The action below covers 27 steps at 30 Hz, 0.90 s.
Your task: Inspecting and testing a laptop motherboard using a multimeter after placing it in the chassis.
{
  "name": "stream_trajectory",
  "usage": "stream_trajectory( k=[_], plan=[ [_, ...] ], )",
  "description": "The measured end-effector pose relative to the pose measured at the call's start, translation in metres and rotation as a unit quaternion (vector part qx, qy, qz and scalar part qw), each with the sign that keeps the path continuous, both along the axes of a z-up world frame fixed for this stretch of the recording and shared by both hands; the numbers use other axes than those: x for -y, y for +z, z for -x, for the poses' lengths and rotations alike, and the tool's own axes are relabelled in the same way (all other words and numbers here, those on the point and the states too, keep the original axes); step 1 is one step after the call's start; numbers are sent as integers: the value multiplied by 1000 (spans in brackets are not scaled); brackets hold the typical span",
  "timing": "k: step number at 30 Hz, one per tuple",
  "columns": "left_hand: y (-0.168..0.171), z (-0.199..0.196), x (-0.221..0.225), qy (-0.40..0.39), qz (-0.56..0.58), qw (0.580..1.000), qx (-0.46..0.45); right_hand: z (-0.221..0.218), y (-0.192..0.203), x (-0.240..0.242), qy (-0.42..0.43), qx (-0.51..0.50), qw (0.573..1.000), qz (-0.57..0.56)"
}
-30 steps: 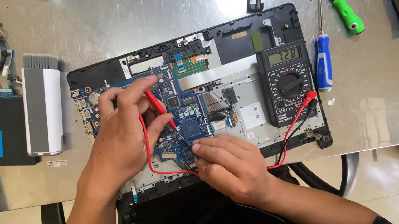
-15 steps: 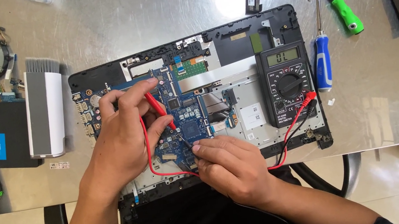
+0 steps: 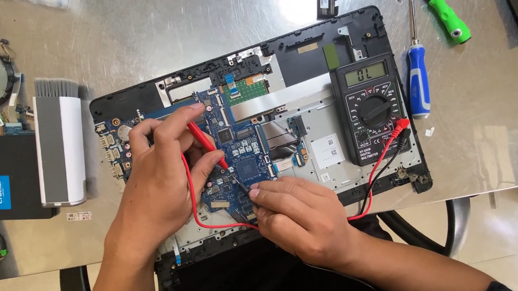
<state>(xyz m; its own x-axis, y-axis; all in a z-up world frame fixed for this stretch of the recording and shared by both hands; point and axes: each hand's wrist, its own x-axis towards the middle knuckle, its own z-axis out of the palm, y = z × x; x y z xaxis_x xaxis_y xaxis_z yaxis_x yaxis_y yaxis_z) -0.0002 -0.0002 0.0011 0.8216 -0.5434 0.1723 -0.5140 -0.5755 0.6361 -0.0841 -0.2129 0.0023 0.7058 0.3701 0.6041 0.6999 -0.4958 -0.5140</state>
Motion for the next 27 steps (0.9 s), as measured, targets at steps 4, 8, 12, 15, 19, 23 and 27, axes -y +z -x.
stream_trajectory(
  k=[4, 8, 12, 15, 19, 23, 27],
  plan=[
    [1, 0, 0, -4, 0, 1000, 0, 0, -1, 0, -1, -1, 1000, 2],
    [-2, 1, -1, 1, 4, 1000, 0, 1, -1, 1, -2, -5, 1000, 1],
    [-5, 1, -2, 3, 10, 1000, 9, 1, -1, 1, -5, -8, 1000, 1],
    [-5, 2, -3, 0, 17, 1000, 17, 2, -1, 0, 2, -5, 1000, -1],
    [-3, 1, -2, 3, 13, 1000, -3, 3, 1, -2, -9, -19, 1000, -15],
    [-4, 1, -1, 3, 16, 1000, -11, 3, 1, -2, -16, -19, 1000, -7],
    [-4, 2, -2, 10, 11, 1000, -27, 1, 1, -4, -16, -2, 1000, -7]
  ],
)
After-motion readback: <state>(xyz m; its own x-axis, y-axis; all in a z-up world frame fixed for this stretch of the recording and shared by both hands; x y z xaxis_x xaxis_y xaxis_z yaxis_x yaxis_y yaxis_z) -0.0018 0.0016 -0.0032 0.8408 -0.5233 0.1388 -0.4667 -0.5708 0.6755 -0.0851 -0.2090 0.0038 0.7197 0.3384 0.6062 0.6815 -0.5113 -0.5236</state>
